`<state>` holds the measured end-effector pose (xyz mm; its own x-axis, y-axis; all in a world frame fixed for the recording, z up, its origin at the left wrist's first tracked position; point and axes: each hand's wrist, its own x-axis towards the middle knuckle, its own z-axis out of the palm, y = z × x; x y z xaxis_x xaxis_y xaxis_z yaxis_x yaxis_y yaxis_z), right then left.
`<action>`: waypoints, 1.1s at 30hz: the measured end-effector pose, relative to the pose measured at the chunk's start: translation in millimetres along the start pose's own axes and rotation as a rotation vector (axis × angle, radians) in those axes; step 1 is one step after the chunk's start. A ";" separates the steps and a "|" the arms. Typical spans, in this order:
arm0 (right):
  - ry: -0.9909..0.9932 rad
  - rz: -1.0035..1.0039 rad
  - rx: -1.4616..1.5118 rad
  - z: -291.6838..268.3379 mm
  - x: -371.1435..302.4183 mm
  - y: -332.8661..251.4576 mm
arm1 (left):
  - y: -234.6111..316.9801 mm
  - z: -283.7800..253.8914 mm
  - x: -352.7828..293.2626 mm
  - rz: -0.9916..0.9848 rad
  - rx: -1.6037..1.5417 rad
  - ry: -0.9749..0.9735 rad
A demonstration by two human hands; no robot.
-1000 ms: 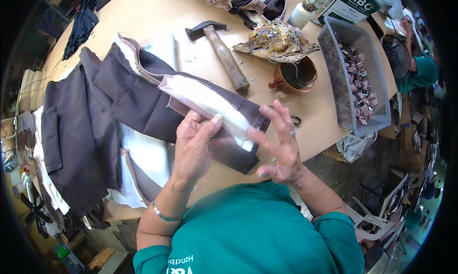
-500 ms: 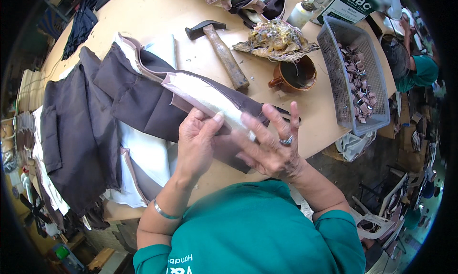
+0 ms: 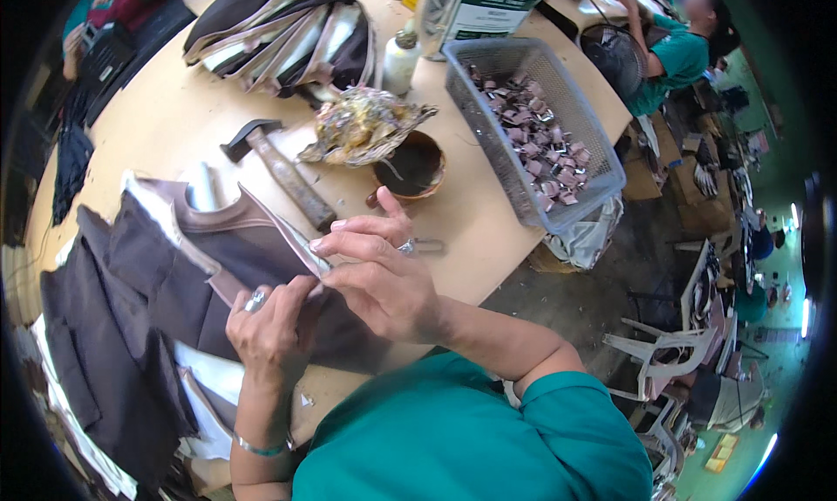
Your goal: The person is sewing a piece of dark fabric, likely a garment, using a needle and thread. They are working at a cluttered table, manipulating the fabric and stitching by hand.
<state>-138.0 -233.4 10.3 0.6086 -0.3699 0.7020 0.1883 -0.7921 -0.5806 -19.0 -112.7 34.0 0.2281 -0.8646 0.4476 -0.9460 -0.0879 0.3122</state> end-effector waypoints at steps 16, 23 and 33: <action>-0.725 0.451 -0.802 -72.1 14.6 90.7 | -13.2 -48.4 24.3 -0.384 -0.719 -0.590; -0.553 0.270 -0.785 -76.1 7.2 74.1 | -25.5 -24.4 34.7 -0.604 -1.103 -0.669; -0.427 -0.036 -0.329 -35.9 1.4 1.2 | -22.5 -10.3 33.9 -0.734 -1.241 -0.638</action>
<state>-164.5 -252.3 25.5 0.8781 -0.1636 0.4496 0.0053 -0.9364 -0.3510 12.5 -134.9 50.8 0.1002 -0.9033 -0.4171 0.1669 -0.3980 0.9021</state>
